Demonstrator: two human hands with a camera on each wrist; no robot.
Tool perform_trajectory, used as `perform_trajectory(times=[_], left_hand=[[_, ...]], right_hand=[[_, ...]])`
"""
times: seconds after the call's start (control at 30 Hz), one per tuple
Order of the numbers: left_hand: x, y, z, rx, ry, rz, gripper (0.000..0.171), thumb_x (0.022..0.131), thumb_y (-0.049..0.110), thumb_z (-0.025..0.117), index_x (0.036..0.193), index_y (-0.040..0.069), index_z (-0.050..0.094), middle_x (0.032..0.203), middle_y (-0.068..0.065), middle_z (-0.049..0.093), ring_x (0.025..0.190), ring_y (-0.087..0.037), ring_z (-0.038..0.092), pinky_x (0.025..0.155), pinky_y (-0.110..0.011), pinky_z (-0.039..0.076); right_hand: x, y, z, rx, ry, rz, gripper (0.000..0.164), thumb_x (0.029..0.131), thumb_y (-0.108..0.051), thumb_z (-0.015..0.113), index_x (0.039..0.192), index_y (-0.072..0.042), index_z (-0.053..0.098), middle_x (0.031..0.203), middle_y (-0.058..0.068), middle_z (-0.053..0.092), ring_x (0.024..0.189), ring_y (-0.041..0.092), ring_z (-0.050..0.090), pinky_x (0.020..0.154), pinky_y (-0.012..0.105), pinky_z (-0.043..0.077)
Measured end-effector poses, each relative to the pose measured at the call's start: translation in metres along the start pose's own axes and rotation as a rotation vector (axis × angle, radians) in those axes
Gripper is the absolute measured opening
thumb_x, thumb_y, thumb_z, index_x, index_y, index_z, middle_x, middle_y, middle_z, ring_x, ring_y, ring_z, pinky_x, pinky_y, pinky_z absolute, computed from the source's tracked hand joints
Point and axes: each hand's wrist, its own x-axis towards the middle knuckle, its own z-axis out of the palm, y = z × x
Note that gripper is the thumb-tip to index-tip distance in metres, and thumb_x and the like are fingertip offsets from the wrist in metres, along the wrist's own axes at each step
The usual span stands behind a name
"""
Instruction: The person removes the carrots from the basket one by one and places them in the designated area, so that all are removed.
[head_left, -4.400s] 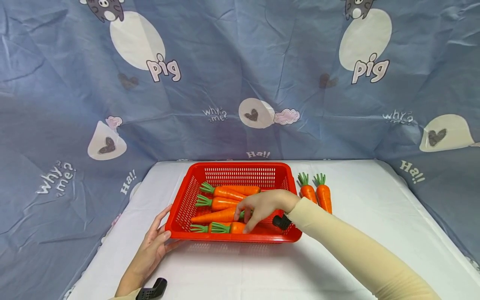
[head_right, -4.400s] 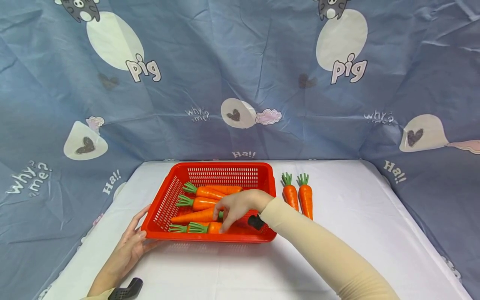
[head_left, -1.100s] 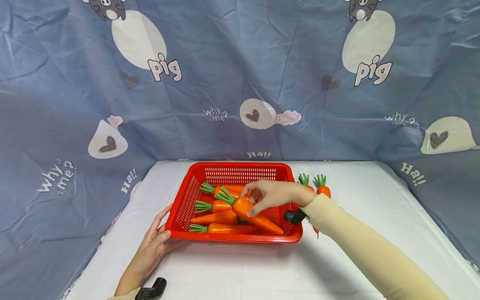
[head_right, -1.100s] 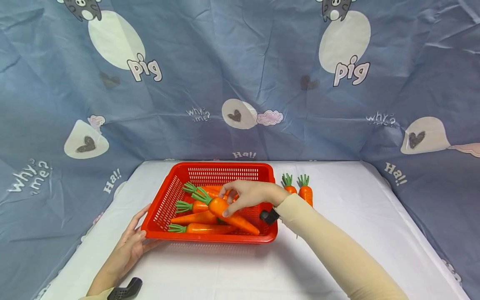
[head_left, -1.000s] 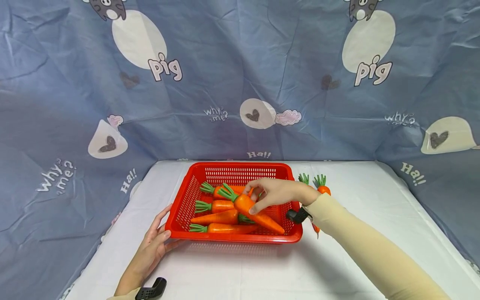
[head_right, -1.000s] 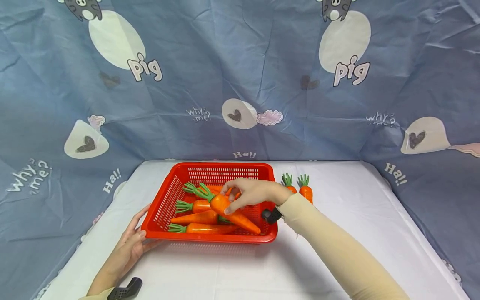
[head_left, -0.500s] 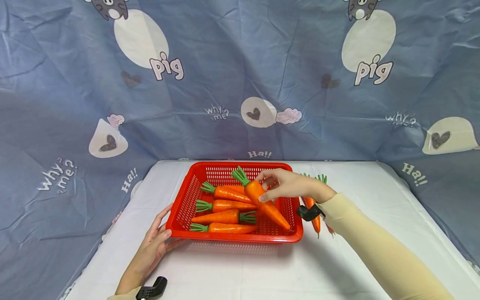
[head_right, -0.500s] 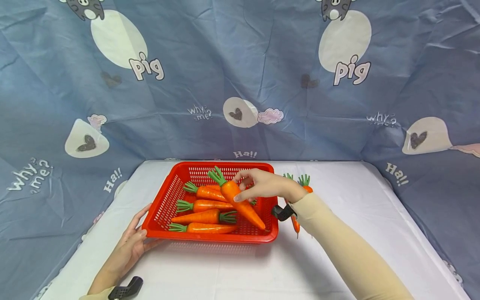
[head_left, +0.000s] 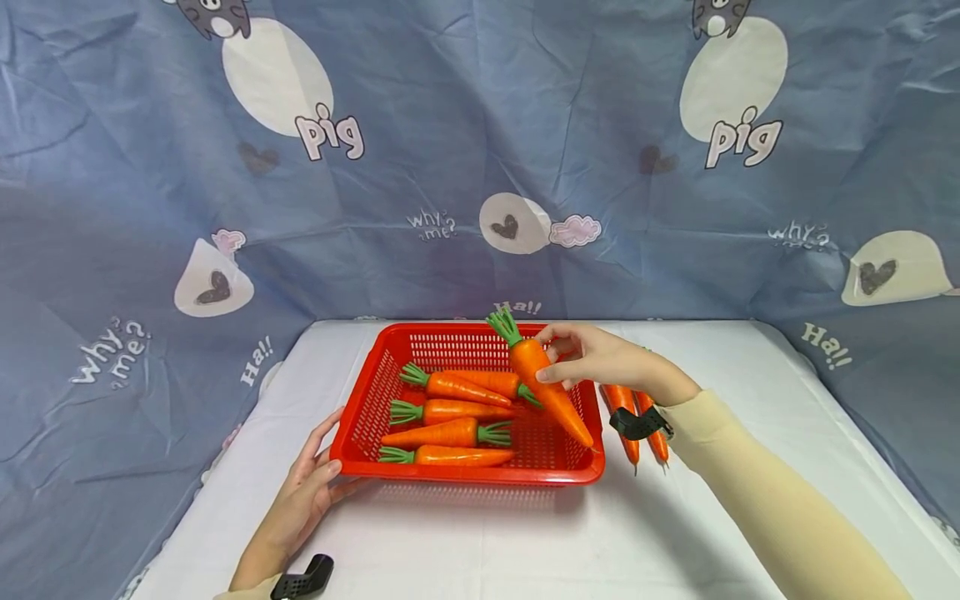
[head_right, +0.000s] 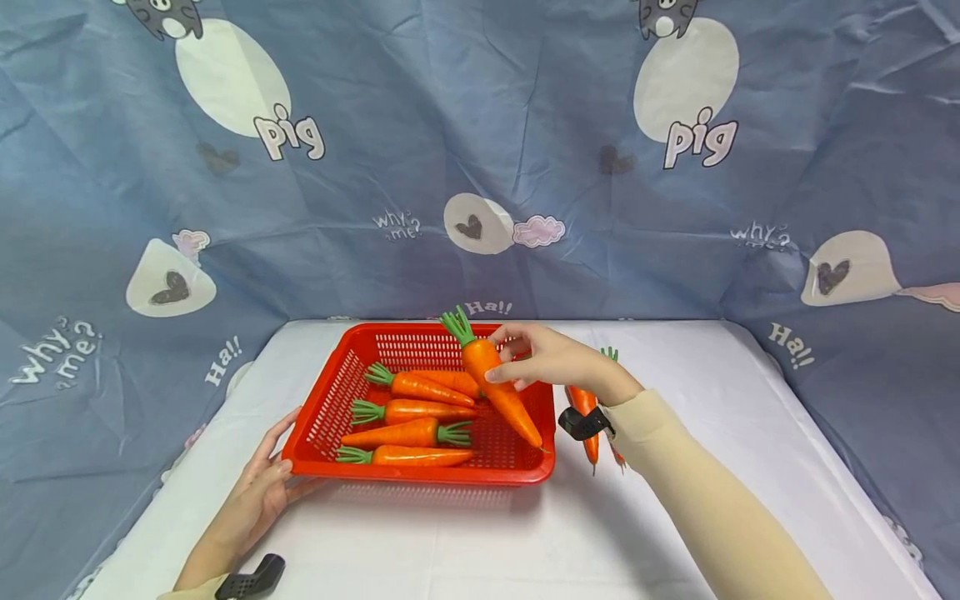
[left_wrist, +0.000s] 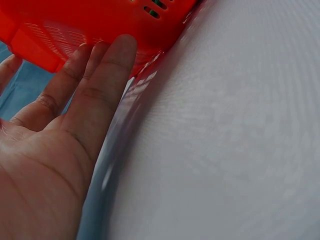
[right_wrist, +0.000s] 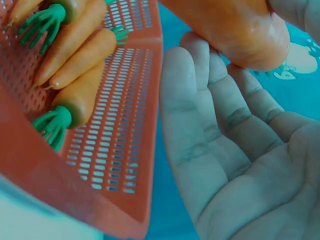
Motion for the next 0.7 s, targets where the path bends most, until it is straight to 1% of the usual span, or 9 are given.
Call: perform_trajectory(times=[0.2, 0.33, 0.43, 0.53, 0.7], left_hand=[[-0.001, 0.0, 0.0, -0.004, -0.009, 0.005, 0.068, 0.112, 0.01, 0.039, 0.173, 0.026, 0.014, 0.152, 0.011, 0.056, 0.13, -0.011, 0.068, 0.1, -0.034, 0.062], [-0.001, 0.0, 0.0, -0.017, -0.012, 0.007, 0.068, 0.112, 0.009, 0.039, 0.173, 0.026, 0.013, 0.152, 0.01, 0.056, 0.13, -0.011, 0.068, 0.101, -0.034, 0.061], [-0.001, -0.001, 0.0, -0.017, -0.014, 0.004, 0.069, 0.112, 0.009, 0.039, 0.173, 0.026, 0.013, 0.153, 0.011, 0.055, 0.131, -0.011, 0.067, 0.102, -0.034, 0.061], [-0.001, -0.001, 0.0, -0.008, -0.013, 0.002, 0.069, 0.112, 0.009, 0.04, 0.174, 0.026, 0.012, 0.154, 0.011, 0.054, 0.132, -0.01, 0.067, 0.102, -0.034, 0.061], [0.0, 0.0, 0.001, -0.003, -0.004, 0.002, 0.069, 0.112, 0.01, 0.04, 0.173, 0.026, 0.013, 0.154, 0.012, 0.054, 0.132, -0.01, 0.067, 0.102, -0.034, 0.061]], right_hand=[[-0.012, 0.007, -0.01, 0.001, 0.084, 0.034, 0.051, 0.096, -0.027, 0.078, 0.137, -0.005, 0.057, 0.117, 0.013, 0.07, 0.095, 0.025, 0.071, 0.085, 0.039, 0.064], [-0.021, 0.011, -0.017, 0.007, 0.135, 0.059, 0.051, 0.096, -0.027, 0.077, 0.136, -0.005, 0.056, 0.116, 0.015, 0.069, 0.088, 0.025, 0.071, 0.083, 0.036, 0.064], [-0.029, 0.014, -0.022, 0.0, 0.169, 0.091, 0.054, 0.096, -0.03, 0.076, 0.14, -0.005, 0.054, 0.117, 0.015, 0.066, 0.083, 0.026, 0.07, 0.083, 0.034, 0.063], [-0.038, 0.018, -0.027, 0.013, 0.193, 0.103, 0.057, 0.097, -0.03, 0.075, 0.142, -0.004, 0.052, 0.12, 0.016, 0.066, 0.084, 0.027, 0.07, 0.082, 0.034, 0.062], [-0.05, 0.027, -0.034, 0.06, 0.223, 0.117, 0.059, 0.098, -0.028, 0.074, 0.144, -0.001, 0.048, 0.117, 0.016, 0.066, 0.078, 0.021, 0.066, 0.079, 0.032, 0.061]])
